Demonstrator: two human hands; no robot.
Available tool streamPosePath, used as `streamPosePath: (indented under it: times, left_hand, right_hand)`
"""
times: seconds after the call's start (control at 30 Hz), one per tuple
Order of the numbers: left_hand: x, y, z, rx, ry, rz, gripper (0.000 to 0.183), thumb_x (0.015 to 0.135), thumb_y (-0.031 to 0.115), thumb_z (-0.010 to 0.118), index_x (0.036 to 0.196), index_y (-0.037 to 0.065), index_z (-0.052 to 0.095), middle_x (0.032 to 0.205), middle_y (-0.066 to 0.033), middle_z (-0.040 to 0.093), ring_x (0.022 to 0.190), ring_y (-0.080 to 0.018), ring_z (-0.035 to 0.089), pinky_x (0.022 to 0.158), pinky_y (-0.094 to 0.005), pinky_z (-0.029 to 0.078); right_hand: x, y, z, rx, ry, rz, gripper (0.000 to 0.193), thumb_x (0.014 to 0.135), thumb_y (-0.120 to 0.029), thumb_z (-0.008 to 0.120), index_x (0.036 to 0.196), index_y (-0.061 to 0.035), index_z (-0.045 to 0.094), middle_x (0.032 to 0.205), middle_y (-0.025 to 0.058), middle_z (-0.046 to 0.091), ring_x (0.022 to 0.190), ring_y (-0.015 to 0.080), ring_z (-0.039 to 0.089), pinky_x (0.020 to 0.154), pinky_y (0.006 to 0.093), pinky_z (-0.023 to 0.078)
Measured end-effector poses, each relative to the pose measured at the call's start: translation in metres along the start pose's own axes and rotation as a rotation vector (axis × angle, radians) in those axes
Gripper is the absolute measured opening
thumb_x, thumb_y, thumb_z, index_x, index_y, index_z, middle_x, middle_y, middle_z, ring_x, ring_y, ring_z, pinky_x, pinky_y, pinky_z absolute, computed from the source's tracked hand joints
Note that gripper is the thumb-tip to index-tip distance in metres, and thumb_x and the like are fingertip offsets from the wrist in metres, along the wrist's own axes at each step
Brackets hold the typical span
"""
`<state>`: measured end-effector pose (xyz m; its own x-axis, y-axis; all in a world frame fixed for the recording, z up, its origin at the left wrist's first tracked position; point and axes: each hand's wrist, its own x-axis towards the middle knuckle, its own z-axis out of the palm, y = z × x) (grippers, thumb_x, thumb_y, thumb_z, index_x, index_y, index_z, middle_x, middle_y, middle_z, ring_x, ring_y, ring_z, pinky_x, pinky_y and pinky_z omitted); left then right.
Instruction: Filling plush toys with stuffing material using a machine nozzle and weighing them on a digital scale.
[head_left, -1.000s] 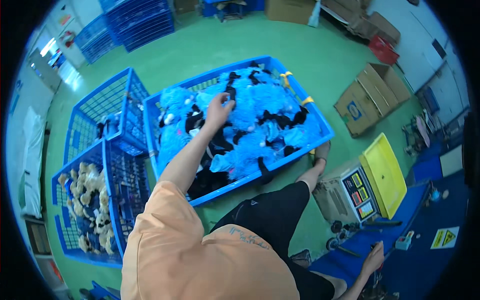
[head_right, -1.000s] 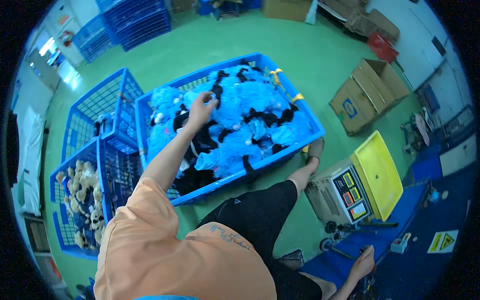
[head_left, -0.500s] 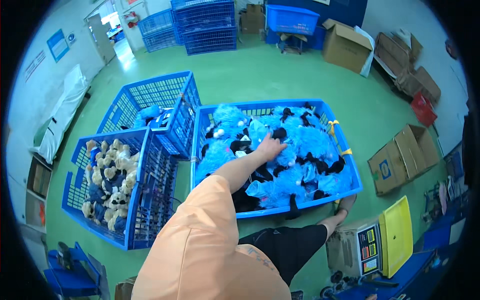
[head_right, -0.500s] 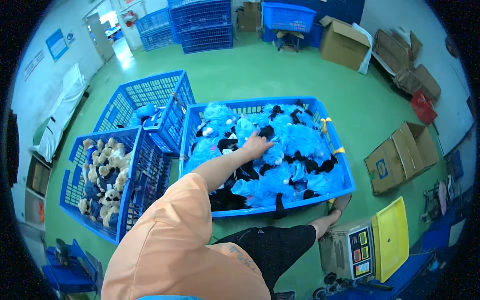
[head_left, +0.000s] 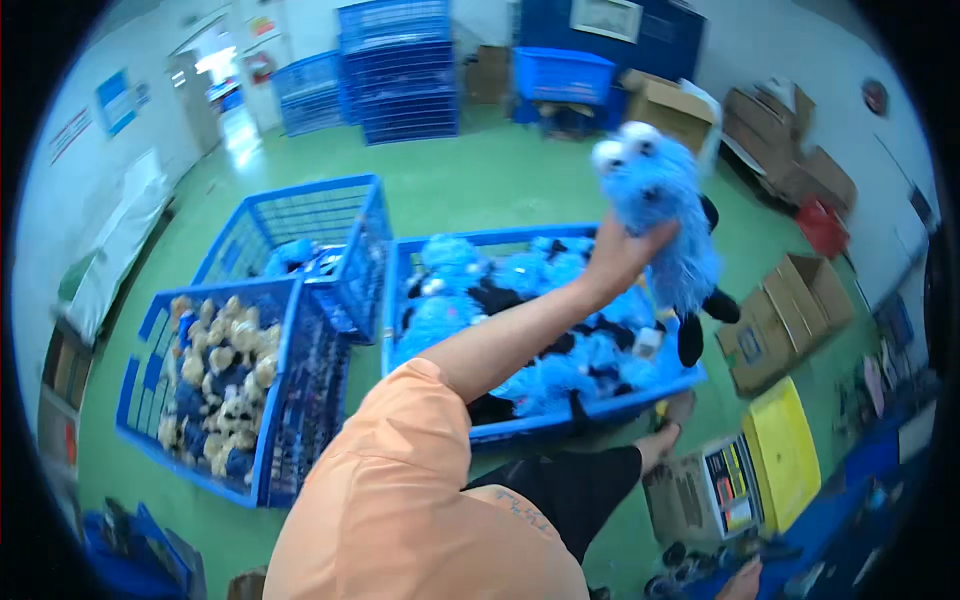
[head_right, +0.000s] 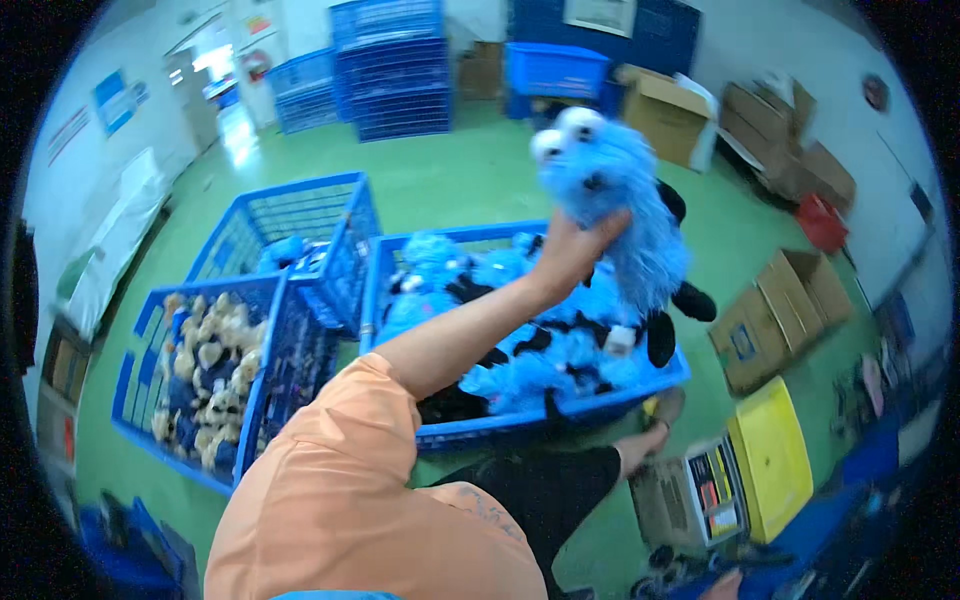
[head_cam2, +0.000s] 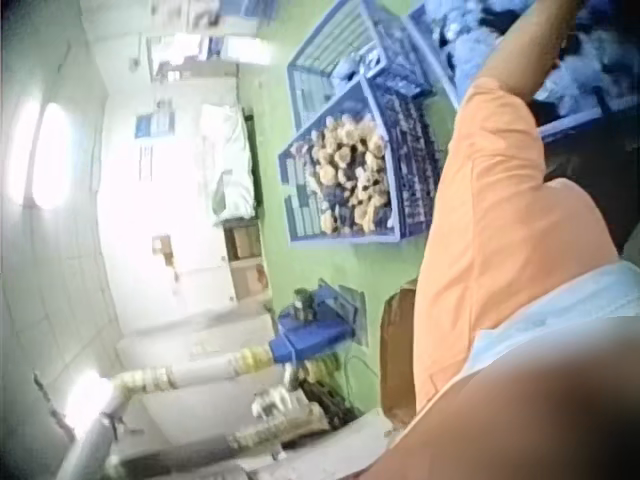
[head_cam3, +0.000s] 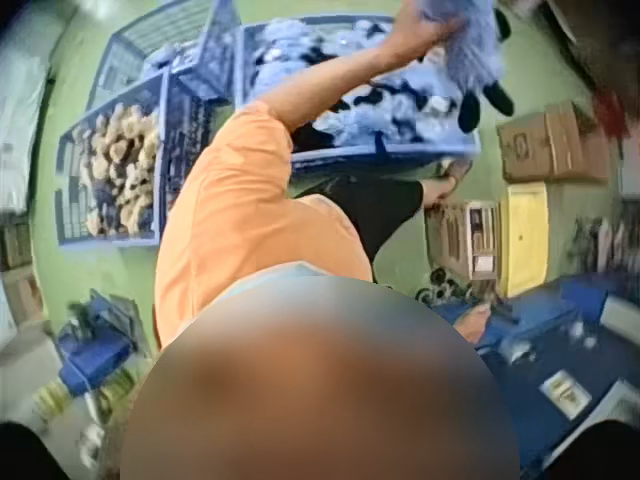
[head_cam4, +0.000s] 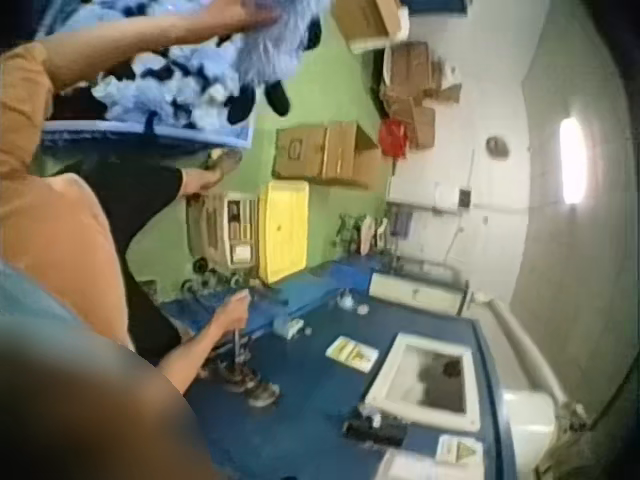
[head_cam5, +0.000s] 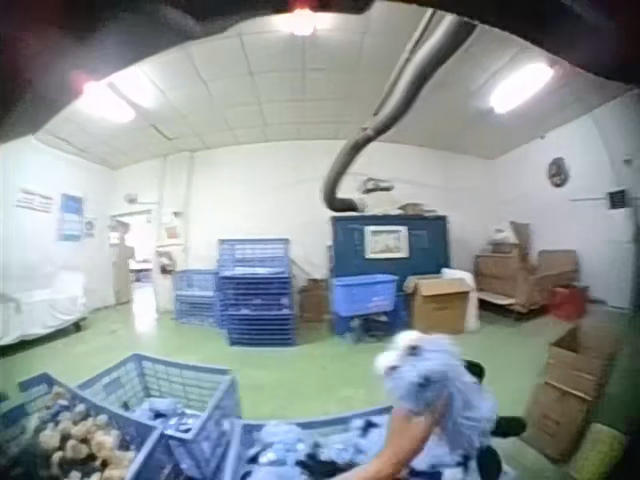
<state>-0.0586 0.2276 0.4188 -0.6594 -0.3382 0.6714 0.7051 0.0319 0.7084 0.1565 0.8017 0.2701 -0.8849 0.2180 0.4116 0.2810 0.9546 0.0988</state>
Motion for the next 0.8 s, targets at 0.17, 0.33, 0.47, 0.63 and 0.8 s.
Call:
streamPosePath:
  times: [0.17, 0.33, 0.47, 0.63, 0.8]
  left_hand:
    - [-0.046, -0.015, 0.071, -0.568, -0.177, -0.882, 0.022, 0.096, 0.032, 0.067, 0.097, 0.010, 0.063, 0.076, 0.0010, 0.063, 0.056, -0.0077, 0.052, 0.048, -0.0210, 0.040]
    - [-0.125, -0.052, 0.155, -0.845, -0.295, -1.206, 0.025, 0.103, 0.035, 0.056, 0.094, 0.012, 0.061, 0.075, 0.0020, 0.062, 0.053, -0.0075, 0.047, 0.041, -0.0207, 0.031]
    - [-0.170, -0.034, 0.215, -0.967, -0.444, -1.448, 0.026, 0.103, 0.036, 0.054, 0.095, 0.012, 0.061, 0.075, 0.0024, 0.062, 0.053, -0.0072, 0.047, 0.041, -0.0204, 0.031]
    - [-0.213, -0.059, 0.215, -1.049, -0.515, -1.562, 0.024, 0.103, 0.034, 0.056, 0.105, 0.010, 0.061, 0.084, 0.0008, 0.064, 0.057, -0.0072, 0.049, 0.042, -0.0201, 0.032]
    - [-0.243, -0.083, 0.197, -1.158, -0.419, -1.600, 0.022, 0.102, 0.030, 0.057, 0.108, 0.010, 0.061, 0.087, -0.0001, 0.065, 0.059, -0.0072, 0.050, 0.043, -0.0200, 0.032]
  right_hand:
    - [0.014, -0.057, -0.010, 0.555, 0.026, 0.245, 0.023, 0.095, -0.021, 0.060, 0.106, -0.0048, 0.071, 0.090, 0.0110, 0.071, 0.080, 0.0263, 0.065, 0.074, 0.0363, 0.052]
    - [0.012, -0.124, -0.044, 1.050, -0.126, 0.281, 0.024, 0.096, -0.017, 0.059, 0.113, -0.0030, 0.067, 0.104, 0.0078, 0.069, 0.087, 0.0199, 0.062, 0.080, 0.0323, 0.050]
    - [-0.021, -0.133, 0.015, 1.754, -0.260, 0.648, 0.029, 0.102, -0.025, 0.054, 0.118, -0.0024, 0.064, 0.102, 0.0080, 0.068, 0.082, 0.0137, 0.063, 0.071, 0.0262, 0.052]
    - [-0.045, -0.131, 0.037, 2.311, -0.479, 0.812, 0.037, 0.103, -0.034, 0.055, 0.121, -0.0029, 0.062, 0.102, 0.0063, 0.068, 0.083, 0.0105, 0.063, 0.068, 0.0252, 0.052]
    - [-0.053, -0.129, 0.038, 2.985, -0.818, 0.627, 0.040, 0.103, -0.039, 0.054, 0.122, -0.0049, 0.062, 0.103, 0.0051, 0.069, 0.084, 0.0084, 0.063, 0.069, 0.0249, 0.051]
